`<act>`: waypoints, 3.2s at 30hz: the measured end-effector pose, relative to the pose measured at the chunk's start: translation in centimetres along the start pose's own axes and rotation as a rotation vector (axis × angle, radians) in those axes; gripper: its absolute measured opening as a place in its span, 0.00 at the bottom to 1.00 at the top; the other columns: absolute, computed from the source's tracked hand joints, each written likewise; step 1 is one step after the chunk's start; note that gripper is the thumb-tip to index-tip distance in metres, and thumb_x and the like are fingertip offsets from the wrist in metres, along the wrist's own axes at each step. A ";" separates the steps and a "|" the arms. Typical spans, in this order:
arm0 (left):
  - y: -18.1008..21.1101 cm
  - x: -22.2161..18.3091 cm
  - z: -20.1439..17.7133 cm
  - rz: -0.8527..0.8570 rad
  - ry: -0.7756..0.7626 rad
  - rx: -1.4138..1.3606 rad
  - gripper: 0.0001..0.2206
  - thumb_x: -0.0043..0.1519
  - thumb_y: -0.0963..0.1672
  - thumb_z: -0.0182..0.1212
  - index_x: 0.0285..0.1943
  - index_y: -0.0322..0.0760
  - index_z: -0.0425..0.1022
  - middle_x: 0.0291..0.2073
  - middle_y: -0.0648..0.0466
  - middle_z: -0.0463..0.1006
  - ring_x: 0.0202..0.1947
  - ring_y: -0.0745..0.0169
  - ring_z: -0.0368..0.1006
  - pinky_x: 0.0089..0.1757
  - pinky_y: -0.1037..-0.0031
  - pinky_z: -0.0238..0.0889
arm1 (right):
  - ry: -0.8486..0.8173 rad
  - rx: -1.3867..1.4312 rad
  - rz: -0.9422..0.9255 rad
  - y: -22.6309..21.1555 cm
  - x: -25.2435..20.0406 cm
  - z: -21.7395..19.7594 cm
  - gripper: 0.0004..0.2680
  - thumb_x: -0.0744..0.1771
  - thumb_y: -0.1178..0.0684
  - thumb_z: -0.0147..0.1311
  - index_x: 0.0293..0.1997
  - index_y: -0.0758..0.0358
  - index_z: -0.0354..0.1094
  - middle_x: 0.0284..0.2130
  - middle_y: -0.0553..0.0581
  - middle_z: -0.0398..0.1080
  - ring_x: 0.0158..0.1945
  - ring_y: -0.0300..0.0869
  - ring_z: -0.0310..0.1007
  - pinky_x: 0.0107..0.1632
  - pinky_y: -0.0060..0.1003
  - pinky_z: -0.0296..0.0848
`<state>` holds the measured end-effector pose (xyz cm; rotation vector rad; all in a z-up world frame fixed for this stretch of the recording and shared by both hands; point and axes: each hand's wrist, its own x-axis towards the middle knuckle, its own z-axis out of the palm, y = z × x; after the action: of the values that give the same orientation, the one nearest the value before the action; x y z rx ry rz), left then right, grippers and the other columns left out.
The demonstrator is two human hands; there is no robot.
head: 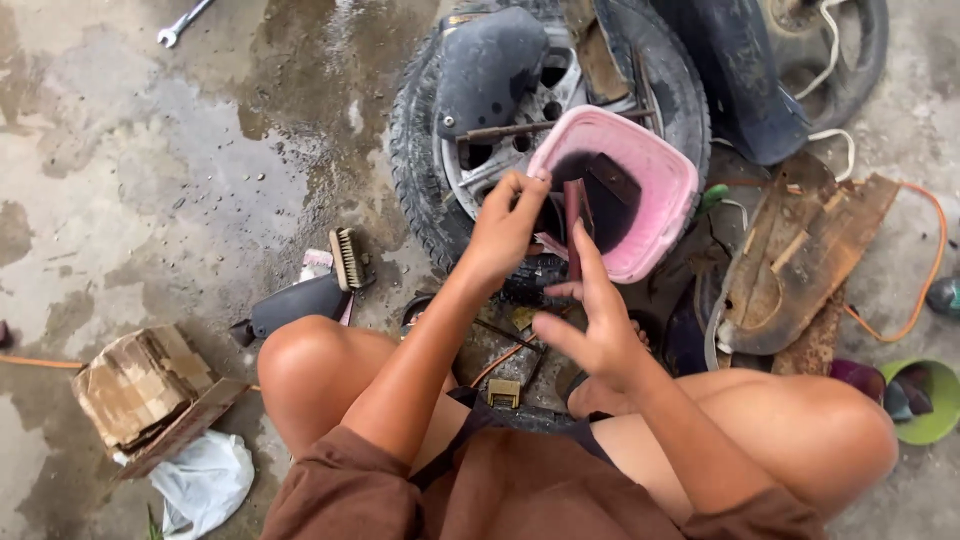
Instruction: Wet sanding a black plastic motorcycle part using sandpaper and a bucket of water
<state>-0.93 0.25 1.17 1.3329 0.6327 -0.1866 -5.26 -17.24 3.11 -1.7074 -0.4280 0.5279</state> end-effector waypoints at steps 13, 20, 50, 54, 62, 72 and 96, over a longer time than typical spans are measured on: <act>1.1 -0.4 -0.7 0.017 -0.003 -0.020 0.17 0.65 0.55 0.54 0.43 0.39 0.72 0.34 0.46 0.72 0.39 0.55 0.73 0.36 0.58 0.80 | 0.036 -0.148 0.018 -1.7 1.9 0.7 0.42 0.63 0.52 0.65 0.78 0.71 0.27 0.70 0.89 0.41 0.57 0.77 0.67 0.57 0.58 0.73; 1.5 -1.1 -1.2 0.046 -0.038 -0.016 0.18 0.67 0.56 0.52 0.40 0.39 0.70 0.32 0.47 0.73 0.40 0.53 0.74 0.39 0.52 0.78 | 0.069 -0.196 0.107 -4.3 3.3 1.2 0.43 0.62 0.46 0.68 0.79 0.63 0.32 0.73 0.76 0.44 0.54 0.67 0.73 0.56 0.53 0.74; 4.0 -3.2 -4.9 0.150 -0.060 -0.178 0.15 0.55 0.47 0.70 0.43 0.39 0.69 0.58 0.42 0.76 0.51 0.50 0.77 0.38 0.64 0.78 | -0.026 -0.650 0.478 2.4 6.8 -6.2 0.19 0.68 0.48 0.52 0.69 0.55 0.65 0.58 0.68 0.71 0.60 0.56 0.71 0.60 0.48 0.71; 2.8 -2.2 -3.5 0.141 -0.018 -0.109 0.17 0.51 0.46 0.74 0.43 0.37 0.71 0.56 0.45 0.78 0.49 0.55 0.78 0.37 0.73 0.78 | -0.188 -0.811 0.517 10.2 10.1 -6.0 0.24 0.68 0.47 0.48 0.74 0.58 0.57 0.63 0.70 0.66 0.67 0.56 0.65 0.67 0.52 0.63; 3.7 -2.8 -3.4 0.132 -0.087 -0.074 0.17 0.55 0.47 0.71 0.45 0.35 0.72 0.58 0.39 0.76 0.55 0.48 0.75 0.41 0.65 0.77 | -0.367 -0.745 0.662 7.4 10.6 -4.9 0.25 0.63 0.56 0.46 0.71 0.69 0.58 0.66 0.77 0.61 0.72 0.65 0.55 0.73 0.58 0.50; 4.3 -3.1 -4.6 0.065 -0.077 -0.104 0.18 0.56 0.48 0.70 0.47 0.34 0.70 0.60 0.37 0.74 0.57 0.42 0.74 0.43 0.62 0.75 | -0.143 -0.845 0.639 6.1 8.6 -7.9 0.26 0.61 0.57 0.58 0.69 0.61 0.64 0.60 0.69 0.71 0.64 0.59 0.68 0.66 0.51 0.66; 3.6 -1.6 1.0 0.041 -0.070 0.001 0.23 0.62 0.55 0.65 0.53 0.35 0.70 0.47 0.38 0.76 0.47 0.52 0.73 0.40 0.60 0.75 | 0.273 -0.216 0.128 1.8 3.4 -1.6 0.18 0.70 0.65 0.40 0.70 0.63 0.61 0.61 0.72 0.67 0.51 0.60 0.76 0.42 0.43 0.83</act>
<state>-0.23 -0.15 5.12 1.3336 0.5458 -0.2000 -1.58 -17.04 1.20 -1.9928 -0.1848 0.3414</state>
